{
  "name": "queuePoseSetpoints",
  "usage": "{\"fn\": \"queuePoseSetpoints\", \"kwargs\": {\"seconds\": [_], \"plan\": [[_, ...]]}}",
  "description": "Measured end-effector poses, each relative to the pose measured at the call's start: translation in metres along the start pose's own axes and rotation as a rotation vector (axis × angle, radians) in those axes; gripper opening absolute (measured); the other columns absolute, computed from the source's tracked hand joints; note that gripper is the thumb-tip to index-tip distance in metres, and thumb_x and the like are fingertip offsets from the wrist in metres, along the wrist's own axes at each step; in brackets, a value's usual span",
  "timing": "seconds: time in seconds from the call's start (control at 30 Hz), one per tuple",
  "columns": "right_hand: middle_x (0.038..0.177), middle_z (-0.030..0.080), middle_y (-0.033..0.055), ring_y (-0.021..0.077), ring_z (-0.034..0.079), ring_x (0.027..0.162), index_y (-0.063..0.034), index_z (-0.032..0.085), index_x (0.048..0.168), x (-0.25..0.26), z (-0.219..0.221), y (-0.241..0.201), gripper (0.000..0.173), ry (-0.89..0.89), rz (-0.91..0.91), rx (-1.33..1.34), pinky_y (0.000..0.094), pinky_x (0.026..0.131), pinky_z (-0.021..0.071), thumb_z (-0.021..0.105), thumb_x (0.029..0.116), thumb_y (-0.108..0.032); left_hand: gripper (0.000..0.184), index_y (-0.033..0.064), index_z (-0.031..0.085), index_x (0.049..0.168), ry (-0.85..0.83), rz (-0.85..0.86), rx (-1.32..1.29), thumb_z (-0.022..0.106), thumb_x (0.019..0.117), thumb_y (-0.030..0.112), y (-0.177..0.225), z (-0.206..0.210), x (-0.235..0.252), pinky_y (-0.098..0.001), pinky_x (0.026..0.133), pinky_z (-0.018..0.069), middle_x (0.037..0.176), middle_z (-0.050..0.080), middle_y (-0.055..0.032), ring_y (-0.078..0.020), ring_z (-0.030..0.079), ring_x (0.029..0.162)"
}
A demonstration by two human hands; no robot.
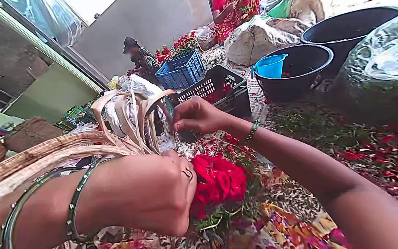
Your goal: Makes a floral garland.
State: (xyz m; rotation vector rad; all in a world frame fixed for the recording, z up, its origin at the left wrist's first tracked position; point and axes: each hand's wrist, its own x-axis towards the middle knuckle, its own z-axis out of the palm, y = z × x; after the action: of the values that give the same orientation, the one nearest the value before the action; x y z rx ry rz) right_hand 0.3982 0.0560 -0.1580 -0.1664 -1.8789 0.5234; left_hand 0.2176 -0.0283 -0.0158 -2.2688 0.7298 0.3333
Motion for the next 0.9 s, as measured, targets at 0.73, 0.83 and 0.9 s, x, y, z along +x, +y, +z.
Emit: {"fn": "queuePoseSetpoints", "kwargs": {"seconds": [0.73, 0.83, 0.9], "plan": [[0.071, 0.057, -0.0044, -0.0011, 0.053, 0.064, -0.0045, 0.063, 0.083, 0.045, 0.099, 0.092, 0.011, -0.474, 0.32, 0.285, 0.0199, 0.059, 0.045, 0.062, 0.0912, 0.003, 0.023, 0.009, 0.059, 0.07, 0.008, -0.387, -0.396, 0.055, 0.0923, 0.013, 0.014, 0.05, -0.024, -0.0331, 0.039, 0.0388, 0.055, 0.047, 0.0003, -0.0168, 0.051, 0.045], [0.1, 0.068, 0.0143, 0.0086, 0.064, 0.088, 0.012, 0.064, 0.115, 0.007, 0.059, 0.108, 0.023, -0.525, 0.392, 0.307, 0.0242, 0.08, 0.0557, 0.058, 0.0932, 0.011, 0.028, 0.0109, 0.059, 0.066, -0.002, -0.516, -0.584, 0.062, 0.0912, 0.022, 0.0, 0.053, -0.028, -0.0339, 0.04, 0.0395, 0.052, 0.048, 0.0011, -0.0156, 0.053, 0.045], [0.111, 0.069, 0.0158, 0.0147, 0.064, 0.093, 0.0078, 0.065, 0.122, -0.003, 0.029, 0.057, 0.026, -0.426, 0.717, 0.047, 0.0301, 0.086, 0.0531, 0.057, 0.0981, 0.009, 0.029, 0.0096, 0.058, 0.065, -0.008, -0.556, -0.644, 0.066, 0.0902, 0.022, -0.007, 0.054, -0.028, -0.0336, 0.042, 0.0374, 0.052, 0.046, 0.0006, -0.015, 0.051, 0.046]]}}
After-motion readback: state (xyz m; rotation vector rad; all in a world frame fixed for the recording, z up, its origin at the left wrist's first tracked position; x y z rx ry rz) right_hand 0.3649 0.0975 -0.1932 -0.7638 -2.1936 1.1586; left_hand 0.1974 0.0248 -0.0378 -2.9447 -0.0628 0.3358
